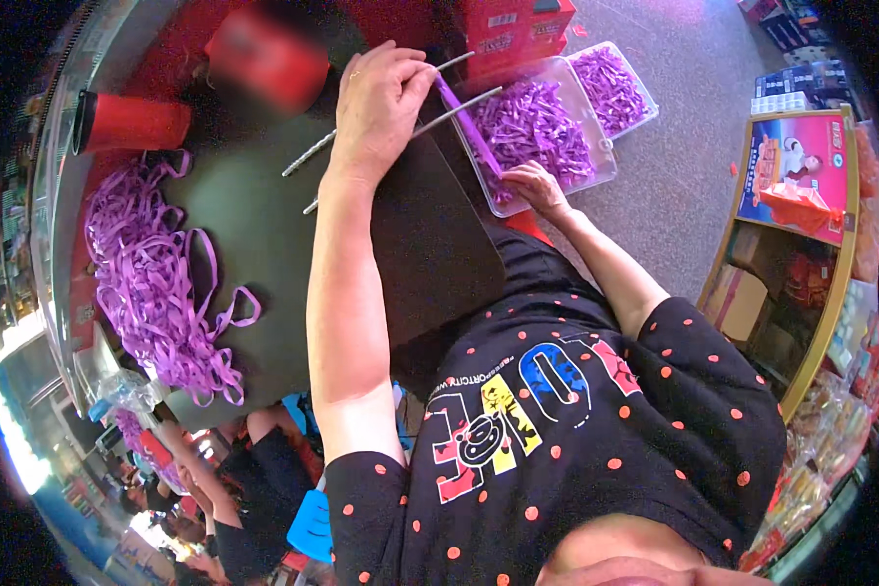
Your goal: The person is using metal rods to organize and group purple ribbons or lanyards on a workspace.
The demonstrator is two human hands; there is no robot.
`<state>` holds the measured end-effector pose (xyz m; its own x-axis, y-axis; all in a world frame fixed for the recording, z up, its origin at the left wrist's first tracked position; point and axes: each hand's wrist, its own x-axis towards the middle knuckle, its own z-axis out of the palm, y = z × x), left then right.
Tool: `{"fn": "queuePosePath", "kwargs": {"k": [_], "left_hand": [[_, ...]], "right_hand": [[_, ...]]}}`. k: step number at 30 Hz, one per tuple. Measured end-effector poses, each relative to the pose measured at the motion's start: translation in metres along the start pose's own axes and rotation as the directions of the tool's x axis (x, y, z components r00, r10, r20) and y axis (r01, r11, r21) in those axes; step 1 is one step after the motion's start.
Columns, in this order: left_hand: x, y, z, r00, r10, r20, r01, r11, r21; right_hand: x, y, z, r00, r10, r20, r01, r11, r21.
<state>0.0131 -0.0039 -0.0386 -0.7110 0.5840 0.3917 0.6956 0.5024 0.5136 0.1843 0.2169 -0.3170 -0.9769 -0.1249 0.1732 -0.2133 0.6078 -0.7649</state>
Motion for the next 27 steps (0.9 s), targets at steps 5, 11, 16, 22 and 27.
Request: {"fn": "queuePosePath", "kwargs": {"k": [5,11,16,22,27], "left_hand": [[-0.001,-0.005,0.003,0.999,0.042,-0.024,-0.042,0.999,0.016],[-0.003,-0.010,0.005,0.995,0.082,-0.052,-0.080,0.996,0.045],[-0.001,-0.008,0.003,0.993,0.110,-0.039,-0.108,0.993,0.056],[0.002,-0.008,0.003,0.997,0.080,-0.014,-0.080,0.996,0.032],[0.000,-0.009,0.005,0.995,0.097,-0.032,-0.094,0.992,0.084]], "right_hand": [[-0.008,-0.019,-0.009,0.993,-0.120,0.012,0.121,0.989,-0.079],[-0.036,-0.070,-0.046,0.950,-0.293,0.111,0.311,0.923,-0.225],[-0.067,-0.122,-0.067,0.902,-0.412,0.129,0.431,0.882,-0.191],[-0.085,-0.150,-0.081,0.955,-0.275,0.109,0.278,0.960,-0.014],[-0.096,-0.172,-0.088,0.998,-0.023,0.065,0.023,1.000,-0.011]]}}
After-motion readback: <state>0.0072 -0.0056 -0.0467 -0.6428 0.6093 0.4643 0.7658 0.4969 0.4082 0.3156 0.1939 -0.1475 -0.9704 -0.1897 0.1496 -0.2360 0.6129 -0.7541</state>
